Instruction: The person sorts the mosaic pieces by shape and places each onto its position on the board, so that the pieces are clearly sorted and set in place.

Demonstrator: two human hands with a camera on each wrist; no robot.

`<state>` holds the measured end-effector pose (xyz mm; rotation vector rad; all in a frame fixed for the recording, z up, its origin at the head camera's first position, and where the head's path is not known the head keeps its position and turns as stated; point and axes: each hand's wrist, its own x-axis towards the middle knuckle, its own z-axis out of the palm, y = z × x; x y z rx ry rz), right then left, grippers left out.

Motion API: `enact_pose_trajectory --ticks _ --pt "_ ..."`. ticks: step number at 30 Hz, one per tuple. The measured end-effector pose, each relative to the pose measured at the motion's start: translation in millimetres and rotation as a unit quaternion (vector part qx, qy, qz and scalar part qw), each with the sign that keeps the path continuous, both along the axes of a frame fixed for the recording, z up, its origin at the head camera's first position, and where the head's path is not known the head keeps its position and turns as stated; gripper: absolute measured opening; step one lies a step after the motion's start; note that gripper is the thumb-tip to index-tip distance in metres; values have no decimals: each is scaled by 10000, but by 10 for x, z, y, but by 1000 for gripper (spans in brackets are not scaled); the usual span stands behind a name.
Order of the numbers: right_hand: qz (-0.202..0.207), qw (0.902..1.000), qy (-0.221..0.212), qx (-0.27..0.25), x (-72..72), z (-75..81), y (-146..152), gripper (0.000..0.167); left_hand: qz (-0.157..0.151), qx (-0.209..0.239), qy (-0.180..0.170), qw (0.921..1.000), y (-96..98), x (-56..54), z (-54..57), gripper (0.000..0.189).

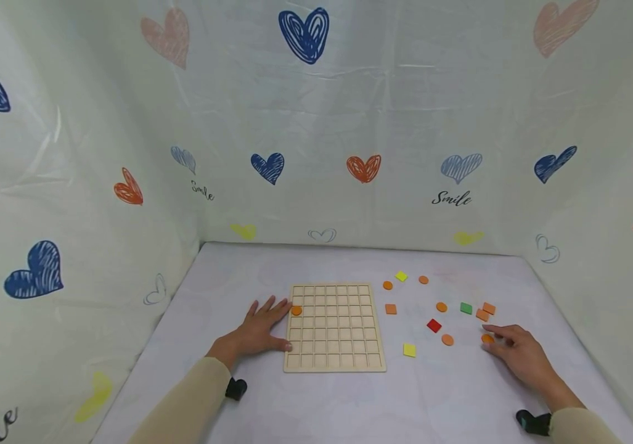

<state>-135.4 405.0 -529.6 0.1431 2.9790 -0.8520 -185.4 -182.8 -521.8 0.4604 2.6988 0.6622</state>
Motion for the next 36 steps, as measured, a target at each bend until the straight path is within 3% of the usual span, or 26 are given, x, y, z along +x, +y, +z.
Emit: enact_pose_trajectory --ticks 8,16,25,36 --pt "-46 9992 277 279 38 -47 66 42 -22 7 8 10000 8 3 -27 108" --pt "-69 9996 246 72 9 -50 59 33 0 -5 -47 10000 12 2 -8 108" --pt "-186 9998 23 -35 -22 -38 12 40 -18 24 -40 10000 4 20 22 108" --pt "-211 9994 243 -95 -28 -59 -18 31 22 6 -52 10000 -1 9 24 108"
